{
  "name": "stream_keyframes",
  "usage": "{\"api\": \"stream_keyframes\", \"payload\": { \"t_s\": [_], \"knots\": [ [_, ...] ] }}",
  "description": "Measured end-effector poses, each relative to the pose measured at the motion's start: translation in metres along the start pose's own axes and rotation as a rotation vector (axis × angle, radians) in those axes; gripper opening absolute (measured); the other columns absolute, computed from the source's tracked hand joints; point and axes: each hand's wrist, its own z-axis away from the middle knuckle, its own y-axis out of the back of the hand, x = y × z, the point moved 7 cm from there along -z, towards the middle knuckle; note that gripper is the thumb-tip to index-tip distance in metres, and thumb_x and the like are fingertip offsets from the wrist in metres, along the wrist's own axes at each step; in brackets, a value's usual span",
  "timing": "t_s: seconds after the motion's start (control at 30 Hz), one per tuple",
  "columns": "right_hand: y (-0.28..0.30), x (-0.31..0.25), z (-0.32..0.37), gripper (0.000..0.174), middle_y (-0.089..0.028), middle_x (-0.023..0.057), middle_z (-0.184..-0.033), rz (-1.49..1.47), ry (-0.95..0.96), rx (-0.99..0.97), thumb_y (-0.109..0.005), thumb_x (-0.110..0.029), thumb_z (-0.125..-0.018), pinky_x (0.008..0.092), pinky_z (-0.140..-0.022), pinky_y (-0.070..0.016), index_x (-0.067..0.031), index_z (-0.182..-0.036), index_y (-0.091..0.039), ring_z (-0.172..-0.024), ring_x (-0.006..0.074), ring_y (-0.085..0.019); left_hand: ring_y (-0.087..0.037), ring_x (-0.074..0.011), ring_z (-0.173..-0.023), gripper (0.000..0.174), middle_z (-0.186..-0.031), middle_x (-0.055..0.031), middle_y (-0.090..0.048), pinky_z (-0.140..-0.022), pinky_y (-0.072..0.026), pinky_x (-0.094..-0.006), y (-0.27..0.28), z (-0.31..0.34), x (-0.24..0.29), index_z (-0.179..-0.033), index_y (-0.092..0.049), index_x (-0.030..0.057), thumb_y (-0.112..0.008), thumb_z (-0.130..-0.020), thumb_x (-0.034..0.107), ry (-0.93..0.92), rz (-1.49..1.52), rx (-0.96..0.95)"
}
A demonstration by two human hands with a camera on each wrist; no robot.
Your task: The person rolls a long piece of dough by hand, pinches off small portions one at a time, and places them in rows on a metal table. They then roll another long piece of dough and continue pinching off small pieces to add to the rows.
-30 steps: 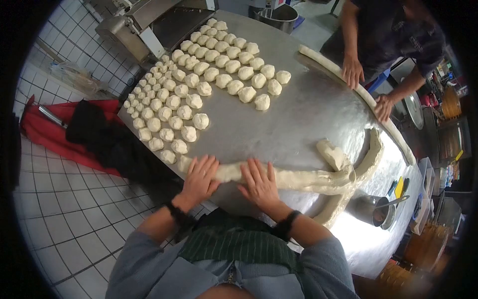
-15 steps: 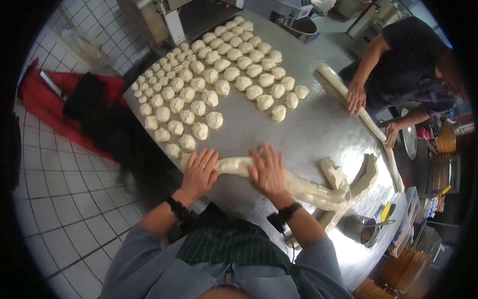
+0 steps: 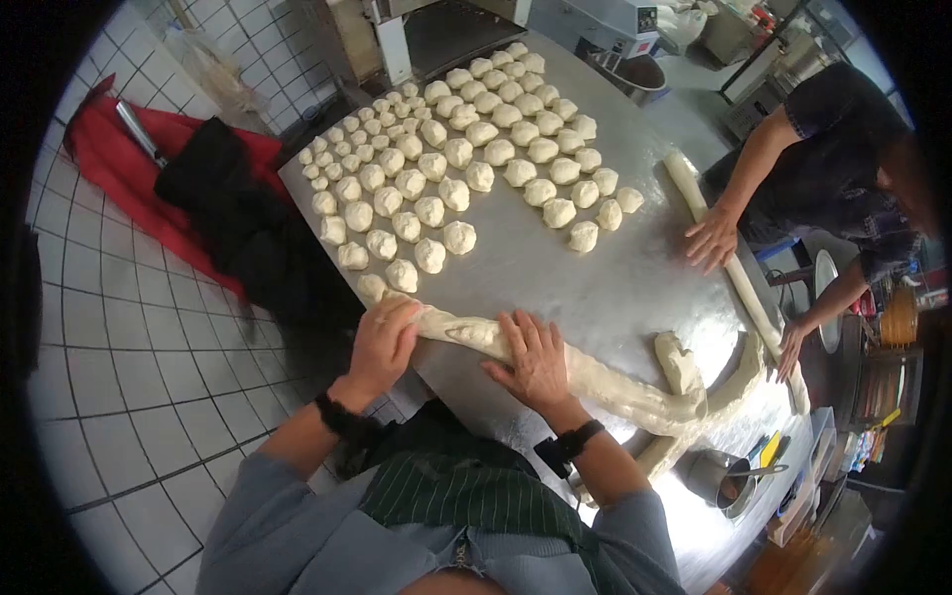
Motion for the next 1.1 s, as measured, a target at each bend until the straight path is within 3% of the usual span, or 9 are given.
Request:
{"api": "stream_keyframes", "payload": {
  "t_s": [0.03, 0.1, 0.13, 0.2, 0.33, 0.73, 0.9, 1.0, 1.1],
  "knots": [
    [-0.005, -0.005, 0.002, 0.069, -0.050, 0.0169, -0.132, -0.064, 0.015, -0.046, -0.073, -0.035, -0.080, 0.0482, -0.103, -0.0363, -0.0140, -0.140, -0.046, -0.119, 0.0336, -0.050, -0.058, -0.0319, -0.108, 0.024, -0.117, -0.0161, -0.061, -0.096, -0.0444, -0.0444, 0.003, 0.017, 0.002, -0.116, -0.058, 0.0015, -0.051, -0.096, 0.013, 0.010, -0.008, -0.001],
    [-0.011, -0.004, 0.005, 0.074, -0.056, 0.0131, -0.120, -0.029, 0.018, -0.005, -0.079, -0.027, -0.072, 0.0450, -0.095, -0.0407, -0.0129, -0.137, -0.048, -0.109, 0.0297, -0.054, -0.061, -0.0260, -0.103, 0.029, -0.113, -0.0141, -0.063, -0.091, -0.0482, -0.0433, -0.021, 0.072, -0.044, -0.110, -0.059, 0.0023, -0.055, -0.098, 0.029, 0.938, 0.621, -0.185],
    [-0.010, -0.004, 0.003, 0.072, -0.058, 0.0121, -0.115, -0.025, 0.035, 0.008, -0.079, -0.024, -0.070, 0.0442, -0.091, -0.0427, -0.0124, -0.135, -0.050, -0.104, 0.0295, -0.055, -0.061, -0.0260, -0.103, 0.029, -0.113, -0.0141, -0.063, -0.091, -0.0482, -0.0433, -0.024, 0.075, -0.044, -0.110, -0.059, 0.0023, -0.055, -0.098, 0.029, 0.944, 0.615, -0.184],
    [-0.007, -0.006, 0.004, 0.071, -0.059, 0.0111, -0.109, -0.019, 0.064, 0.023, -0.080, -0.022, -0.068, 0.0435, -0.087, -0.0447, -0.0120, -0.133, -0.052, -0.099, 0.0293, -0.057, -0.063, -0.0218, -0.099, 0.046, -0.108, -0.0110, -0.064, -0.085, -0.0513, -0.0411, -0.068, 0.096, -0.024, -0.110, -0.058, 0.0026, -0.057, -0.095, 0.046, 1.455, 1.362, -0.378],
    [0.019, -0.042, 0.035, 0.066, -0.061, 0.0109, -0.102, -0.169, 0.192, 0.028, -0.080, -0.016, -0.065, 0.0414, -0.079, -0.0481, -0.0104, -0.126, -0.057, -0.091, 0.0306, -0.060, -0.063, -0.0247, -0.098, 0.057, -0.104, -0.0127, -0.063, -0.085, -0.0522, -0.0408, -0.096, 0.058, -0.004, -0.108, -0.056, 0.0008, -0.059, -0.091, 0.055, 1.428, 1.595, -0.400],
    [0.026, -0.055, 0.066, 0.058, -0.061, 0.0130, -0.107, -0.274, 0.272, -0.154, -0.081, -0.022, -0.070, 0.0393, -0.077, -0.0507, -0.0089, -0.123, -0.059, -0.093, 0.0305, -0.062, -0.062, -0.0232, -0.086, 0.034, -0.090, -0.0110, -0.060, -0.082, -0.0528, -0.0423, -0.104, 0.042, -0.014, -0.101, -0.056, 0.0059, -0.069, -0.089, 0.035, 1.326, 1.797, 0.192],
    [0.036, -0.027, -0.007, 0.071, -0.059, 0.0162, -0.114, -0.692, -0.233, -0.184, -0.083, -0.032, -0.074, 0.0338, -0.077, -0.0518, -0.0047, -0.132, -0.051, -0.093, 0.0235, -0.063, -0.062, -0.0177, -0.082, 0.028, -0.087, -0.0066, -0.063, -0.081, -0.0500, -0.0339, -0.074, 0.031, 0.014, -0.106, -0.061, 0.0037, -0.068, -0.086, 0.022, 0.818, 1.421, -0.318],
    [0.027, -0.040, -0.050, 0.071, -0.062, 0.0148, -0.108, -1.243, -0.225, -0.285, -0.082, -0.030, -0.076, 0.0327, -0.078, -0.0515, -0.0022, -0.133, -0.049, -0.090, 0.0184, -0.062, -0.063, -0.0162, -0.088, 0.029, -0.093, -0.0068, -0.066, -0.084, -0.0484, -0.0310, -0.074, 0.018, 0.038, -0.108, -0.063, 0.0028, -0.069, -0.083, 0.017, 0.674, 1.357, -0.527],
    [0.029, -0.059, -0.065, 0.064, -0.064, 0.0112, -0.100, -1.108, -0.151, -0.465, -0.081, -0.028, -0.076, 0.0325, -0.078, -0.0514, -0.0029, -0.128, -0.052, -0.091, 0.0184, -0.062, -0.061, -0.0148, -0.098, 0.038, -0.100, -0.0050, -0.065, -0.088, -0.0469, -0.0300, -0.080, 0.016, 0.041, -0.116, -0.059, 0.0022, -0.071, -0.082, 0.013, 0.624, 1.410, -0.610]
  ]
}}
